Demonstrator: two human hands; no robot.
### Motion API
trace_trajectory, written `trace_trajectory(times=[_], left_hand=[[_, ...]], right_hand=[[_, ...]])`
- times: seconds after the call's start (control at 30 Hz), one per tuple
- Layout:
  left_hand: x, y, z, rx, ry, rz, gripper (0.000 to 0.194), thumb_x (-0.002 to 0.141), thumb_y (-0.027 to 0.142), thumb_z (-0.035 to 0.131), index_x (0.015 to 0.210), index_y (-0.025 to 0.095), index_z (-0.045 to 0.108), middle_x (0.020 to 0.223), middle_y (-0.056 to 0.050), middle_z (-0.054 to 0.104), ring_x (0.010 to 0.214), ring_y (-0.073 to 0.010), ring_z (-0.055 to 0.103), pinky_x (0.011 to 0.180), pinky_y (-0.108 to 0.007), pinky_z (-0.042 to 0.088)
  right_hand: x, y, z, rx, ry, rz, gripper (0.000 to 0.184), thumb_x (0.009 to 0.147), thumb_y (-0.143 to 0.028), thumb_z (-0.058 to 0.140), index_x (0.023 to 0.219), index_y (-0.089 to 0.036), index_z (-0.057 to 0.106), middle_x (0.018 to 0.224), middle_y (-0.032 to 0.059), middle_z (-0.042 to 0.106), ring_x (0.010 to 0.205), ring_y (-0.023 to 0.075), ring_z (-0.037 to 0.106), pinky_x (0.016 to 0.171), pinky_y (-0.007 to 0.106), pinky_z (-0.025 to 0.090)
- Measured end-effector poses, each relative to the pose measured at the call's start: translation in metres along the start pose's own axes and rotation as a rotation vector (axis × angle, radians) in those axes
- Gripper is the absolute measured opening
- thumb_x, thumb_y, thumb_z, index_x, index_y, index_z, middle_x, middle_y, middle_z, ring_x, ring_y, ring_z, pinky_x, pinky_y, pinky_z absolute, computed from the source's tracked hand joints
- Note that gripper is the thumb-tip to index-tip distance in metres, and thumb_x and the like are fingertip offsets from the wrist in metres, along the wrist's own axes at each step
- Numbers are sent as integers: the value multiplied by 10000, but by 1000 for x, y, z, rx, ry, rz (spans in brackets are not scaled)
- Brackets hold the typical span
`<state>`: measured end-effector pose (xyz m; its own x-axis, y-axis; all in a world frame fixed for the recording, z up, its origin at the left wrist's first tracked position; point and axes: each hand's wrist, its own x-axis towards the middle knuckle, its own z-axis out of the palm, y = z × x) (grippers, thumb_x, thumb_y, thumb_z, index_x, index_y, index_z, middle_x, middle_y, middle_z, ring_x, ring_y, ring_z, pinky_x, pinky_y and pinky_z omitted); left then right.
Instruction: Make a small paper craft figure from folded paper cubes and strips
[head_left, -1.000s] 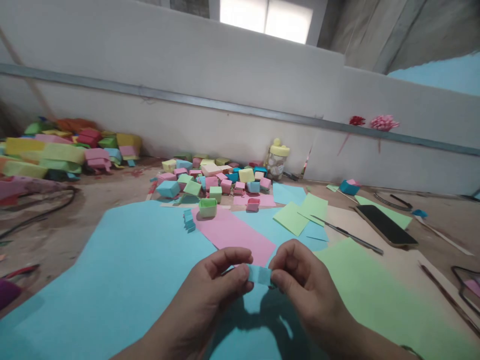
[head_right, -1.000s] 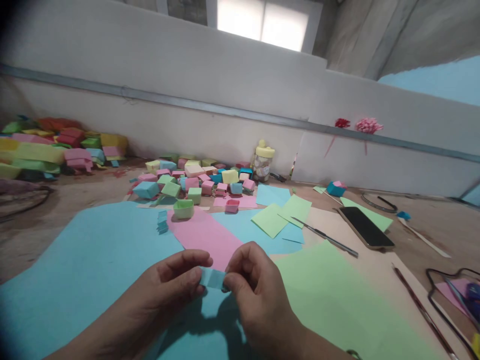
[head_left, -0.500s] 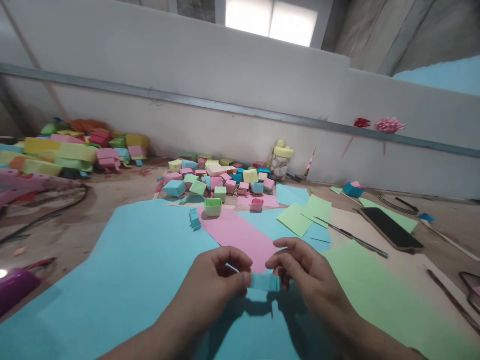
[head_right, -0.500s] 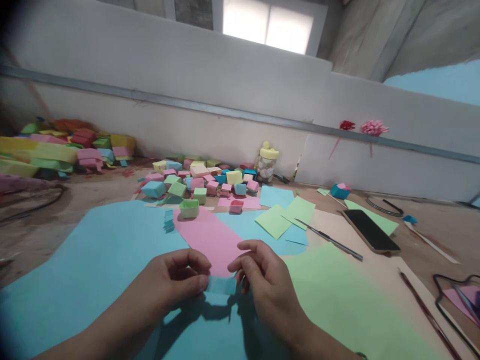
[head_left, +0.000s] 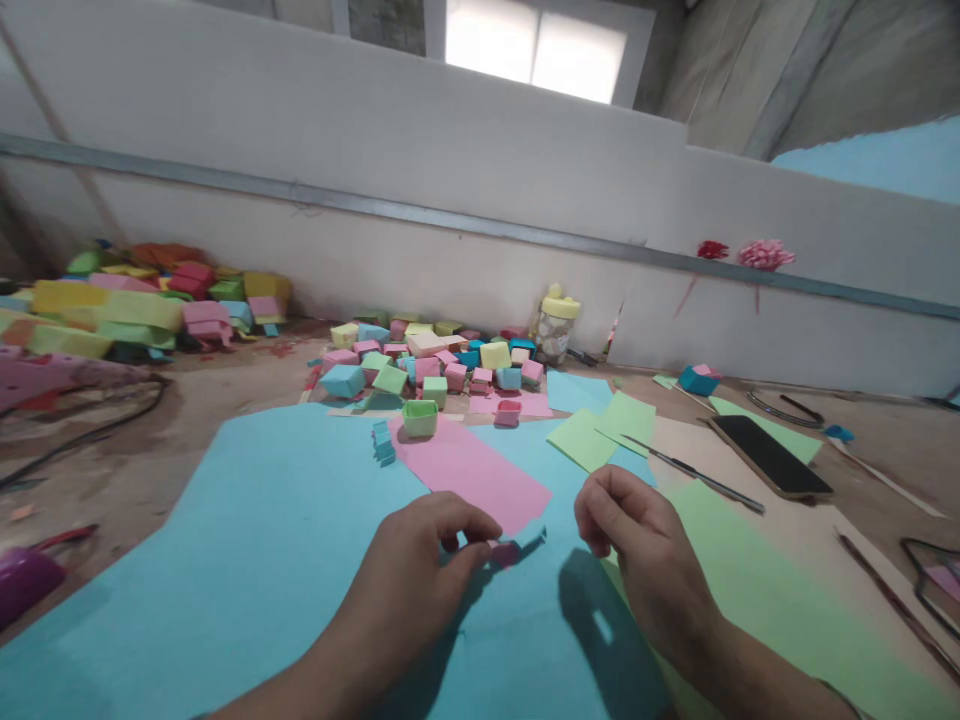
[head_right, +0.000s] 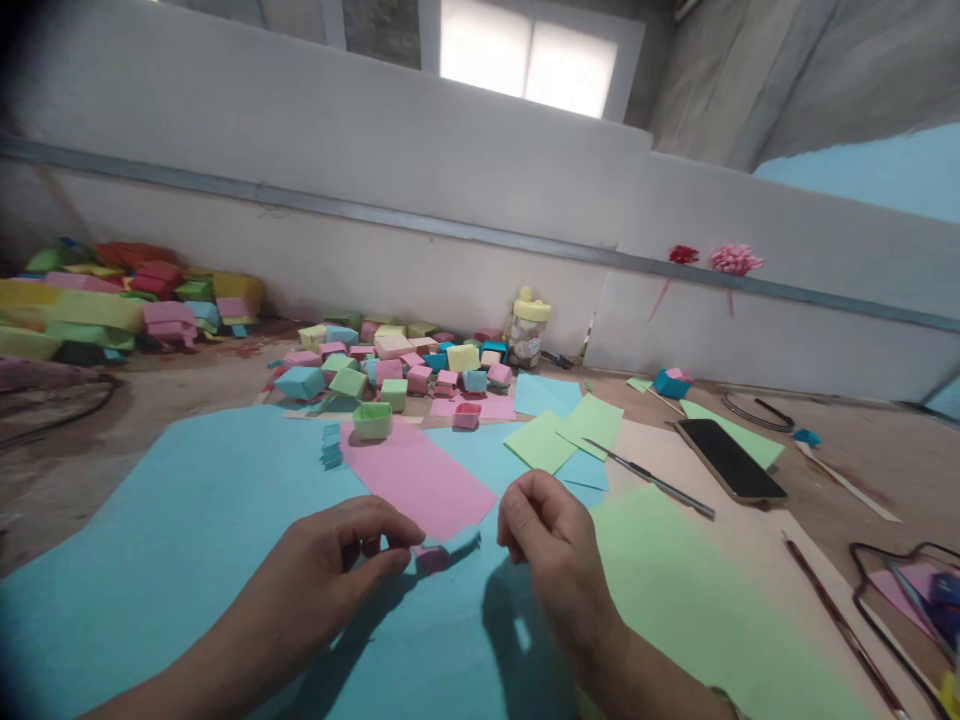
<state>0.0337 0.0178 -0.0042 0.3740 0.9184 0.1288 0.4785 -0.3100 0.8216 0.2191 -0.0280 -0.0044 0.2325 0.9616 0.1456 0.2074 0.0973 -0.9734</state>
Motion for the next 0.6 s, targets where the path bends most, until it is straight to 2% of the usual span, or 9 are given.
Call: trace_trajectory(times=[0.13,0.27,0.4,0.47,0.53,0.6], left_hand=[[-1,1,1,-12,-13,42,157,721,200,527,714,239,679,729,4,653,643,-160,552,585,-245,388],[-6,2,2,-49,-5,147,101,747,237,572,746,224,672,715,5,638,638,-141,556,595,-234,410],[-9,4,2,-72,-9,235,111,692,305,667,773,232,689,747,-7,649,685,-152,562,595,-229,423],[-11,6,4,-103,-33,200,273,611,284,733,878,240,692,808,-12,665,718,-162,560,618,-233,434],[-12,8,5,-157,-94,131,439,565,200,743,994,254,666,815,2,675,712,-157,557,628,-230,440],[-12,10,6,-219,-180,57,419,598,126,670,994,261,669,718,30,672,649,-137,551,600,-219,433]], right_hand=[[-2,-2,-3,-18,-35,8,301,824,-333,489,577,-196,384,507,-73,267,478,88,234,435,232,203],[-5,-10,-1,-151,-96,-17,307,801,-340,492,558,-195,373,520,-66,283,495,89,253,443,233,217],[-8,-17,2,-259,-160,7,272,791,-307,503,561,-176,441,517,-63,326,502,84,298,465,227,247],[-10,-16,5,-169,-241,86,236,795,-309,521,615,-158,538,491,-70,342,466,71,298,445,217,233],[-13,-13,10,10,-363,182,257,827,-361,502,739,-151,622,452,-77,356,407,58,284,406,208,203],[-14,-9,13,199,-445,248,326,857,-415,464,853,-148,651,413,-82,363,356,50,267,373,203,173]])
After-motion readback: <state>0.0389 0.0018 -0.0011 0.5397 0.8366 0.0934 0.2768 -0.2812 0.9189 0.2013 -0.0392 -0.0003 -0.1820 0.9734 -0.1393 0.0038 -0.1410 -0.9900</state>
